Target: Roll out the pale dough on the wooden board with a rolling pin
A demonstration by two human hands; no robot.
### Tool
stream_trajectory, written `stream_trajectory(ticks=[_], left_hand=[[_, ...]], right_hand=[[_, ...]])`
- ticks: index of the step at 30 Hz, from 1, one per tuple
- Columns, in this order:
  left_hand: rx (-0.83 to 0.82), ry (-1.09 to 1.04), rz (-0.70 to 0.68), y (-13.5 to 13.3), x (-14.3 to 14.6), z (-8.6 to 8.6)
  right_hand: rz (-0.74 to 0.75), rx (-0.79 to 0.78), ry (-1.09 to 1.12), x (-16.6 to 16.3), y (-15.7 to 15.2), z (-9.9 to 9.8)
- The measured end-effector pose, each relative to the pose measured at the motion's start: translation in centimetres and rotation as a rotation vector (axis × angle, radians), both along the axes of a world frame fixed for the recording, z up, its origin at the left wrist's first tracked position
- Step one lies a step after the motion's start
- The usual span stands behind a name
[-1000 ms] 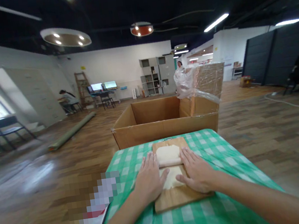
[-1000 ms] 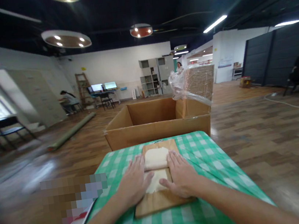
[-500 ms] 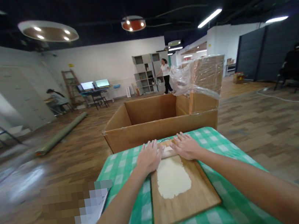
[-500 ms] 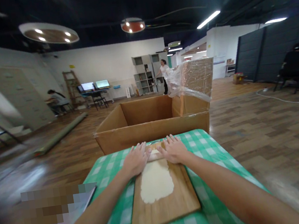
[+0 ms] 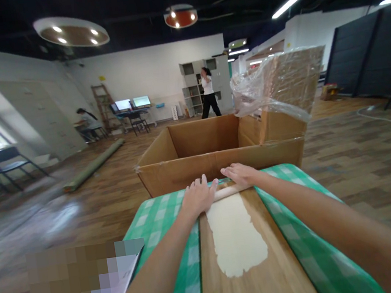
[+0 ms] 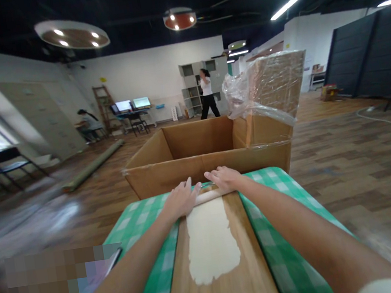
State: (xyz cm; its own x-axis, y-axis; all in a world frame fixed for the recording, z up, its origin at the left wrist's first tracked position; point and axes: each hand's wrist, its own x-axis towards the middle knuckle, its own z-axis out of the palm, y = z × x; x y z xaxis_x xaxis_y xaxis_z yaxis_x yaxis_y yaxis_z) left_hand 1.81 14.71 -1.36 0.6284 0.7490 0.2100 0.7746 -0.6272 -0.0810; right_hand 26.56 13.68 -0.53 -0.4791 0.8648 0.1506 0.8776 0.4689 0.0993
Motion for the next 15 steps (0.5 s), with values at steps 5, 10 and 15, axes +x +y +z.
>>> stream_trajectory(ticks=[5,10,15], left_hand=[[0.009,0.167,0.0,0.9,0.4,-0.1],[0.0,0.199,0.03,0.8,0.5,0.1],[0.02,0.157,0.045,-0.7,0.4,0.7]], right_hand=[[-0.037,-0.024,0.091,0.1,1.3,0.4],[-0.102,-0.081,0.165,-0.1,1.8,0.9],[-0.104,-0.119,0.127,-0.3,1.1,1.0]])
